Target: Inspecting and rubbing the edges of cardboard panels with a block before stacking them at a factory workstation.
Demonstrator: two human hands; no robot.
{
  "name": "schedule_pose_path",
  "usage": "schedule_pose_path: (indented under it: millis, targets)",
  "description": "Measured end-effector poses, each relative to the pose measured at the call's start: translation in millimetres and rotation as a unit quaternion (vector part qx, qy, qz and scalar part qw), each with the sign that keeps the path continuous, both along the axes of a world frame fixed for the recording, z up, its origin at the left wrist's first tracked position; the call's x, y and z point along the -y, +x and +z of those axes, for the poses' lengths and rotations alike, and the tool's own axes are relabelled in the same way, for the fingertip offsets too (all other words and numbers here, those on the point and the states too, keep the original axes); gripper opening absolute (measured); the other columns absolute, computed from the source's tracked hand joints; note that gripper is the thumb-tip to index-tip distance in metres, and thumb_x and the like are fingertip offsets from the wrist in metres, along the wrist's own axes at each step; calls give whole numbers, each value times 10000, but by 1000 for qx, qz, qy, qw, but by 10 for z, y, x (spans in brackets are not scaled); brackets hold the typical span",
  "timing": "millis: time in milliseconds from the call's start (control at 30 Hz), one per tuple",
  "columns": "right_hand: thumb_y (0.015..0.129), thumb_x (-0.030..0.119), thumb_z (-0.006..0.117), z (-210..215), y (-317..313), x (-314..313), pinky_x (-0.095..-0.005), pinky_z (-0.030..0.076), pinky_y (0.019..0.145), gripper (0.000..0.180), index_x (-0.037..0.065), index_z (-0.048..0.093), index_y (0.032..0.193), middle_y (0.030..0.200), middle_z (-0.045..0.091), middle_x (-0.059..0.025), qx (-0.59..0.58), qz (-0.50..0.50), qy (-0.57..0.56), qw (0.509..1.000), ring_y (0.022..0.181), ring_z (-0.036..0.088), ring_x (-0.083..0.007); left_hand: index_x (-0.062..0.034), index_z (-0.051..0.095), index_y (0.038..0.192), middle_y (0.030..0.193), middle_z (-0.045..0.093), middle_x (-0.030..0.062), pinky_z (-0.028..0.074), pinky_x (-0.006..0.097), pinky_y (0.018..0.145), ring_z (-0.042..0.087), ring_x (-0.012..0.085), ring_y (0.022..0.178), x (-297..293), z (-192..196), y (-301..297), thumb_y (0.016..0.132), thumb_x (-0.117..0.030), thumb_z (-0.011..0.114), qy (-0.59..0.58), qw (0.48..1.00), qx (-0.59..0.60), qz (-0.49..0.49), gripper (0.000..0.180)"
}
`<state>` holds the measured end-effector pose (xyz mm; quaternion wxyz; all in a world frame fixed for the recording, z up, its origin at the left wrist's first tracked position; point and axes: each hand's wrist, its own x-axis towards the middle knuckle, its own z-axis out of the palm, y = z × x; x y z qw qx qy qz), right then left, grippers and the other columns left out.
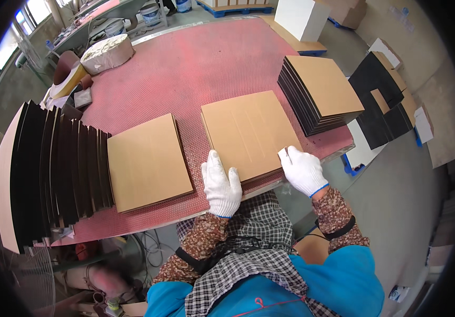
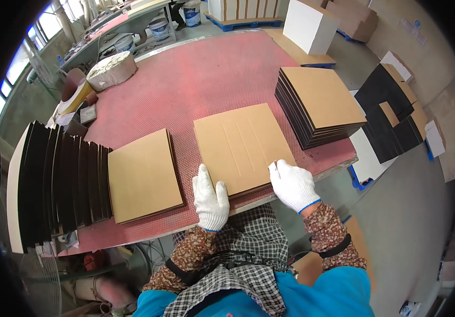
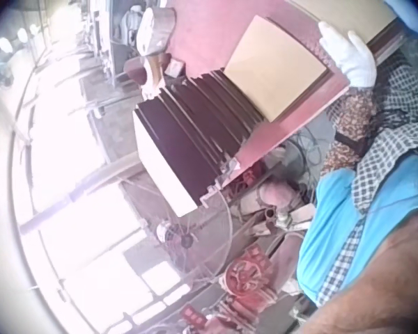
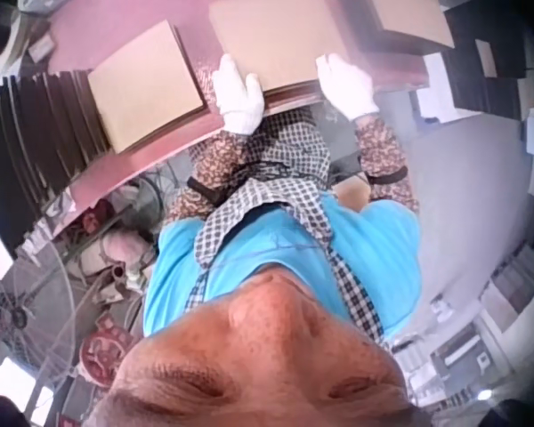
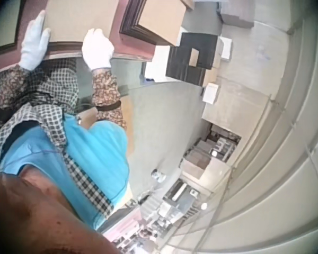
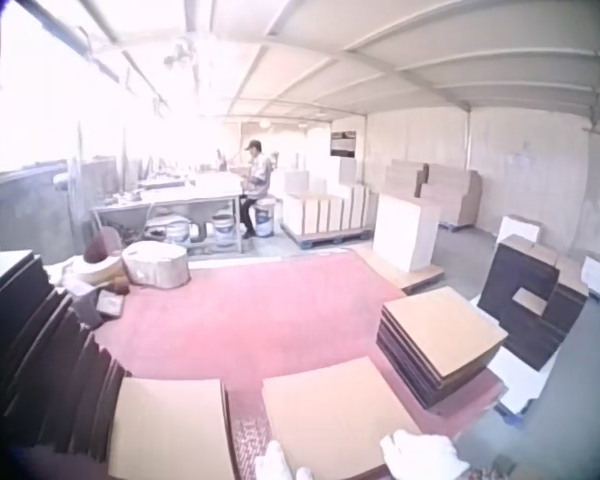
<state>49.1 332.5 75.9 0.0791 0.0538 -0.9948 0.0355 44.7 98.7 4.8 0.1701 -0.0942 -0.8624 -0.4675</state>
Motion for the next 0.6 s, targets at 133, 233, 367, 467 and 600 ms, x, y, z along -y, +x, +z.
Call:
schedule_pose_path:
  millis: [133, 233, 367, 467, 600]
  targets:
    - [1057, 318, 492, 87, -58, 165, -479, 548, 527, 303, 86, 605, 897, 590, 650, -132, 21, -57, 1, 998, 553, 691, -329, 176, 345, 1485, 1446, 475, 388, 358, 567, 1147, 494, 557, 1271, 45, -33, -2, 898, -41, 619, -18, 1000, -12, 3, 683]
    - [1058, 316, 492, 77, -134, 185, -481, 548, 524, 304, 87, 604, 893, 595, 657, -138, 15, -52, -1, 999, 547, 690, -332, 169, 342, 1493, 1344, 512, 364, 407, 543, 1079, 521, 504, 1186, 67, -2, -11, 898, -40, 596, -23, 999, -26, -1, 680]
    - [1057, 324, 481, 91, -389, 208, -503, 561, 574, 321, 70, 604, 903, 652, 682, -177, 42, -55, -24, 997, 601, 703, -369, 163, 341, 1498, 1221, 547, 333, 467, 511, 1004, 551, 458, 1099, 78, 10, -4, 886, -32, 574, -36, 998, -43, 5, 684]
    - [1059, 330, 460, 57, -790, 197, -524, 570, 623, 339, 59, 613, 927, 696, 696, -202, 43, -57, -11, 997, 654, 712, -395, 169, 342, 1499, 1481, 454, 391, 293, 600, 1198, 468, 543, 1362, 81, 37, 34, 879, -60, 660, -23, 999, 25, -10, 734]
    - [1045, 313, 460, -83, -1454, 190, -520, 580, 644, 333, 50, 646, 958, 747, 715, -217, -9, -12, -18, 1000, 700, 728, -395, 172, 345, 1495, 1479, 459, 384, 297, 602, 1197, 476, 538, 1354, 72, 26, 33, 886, -73, 657, -18, 1000, 15, 1, 727]
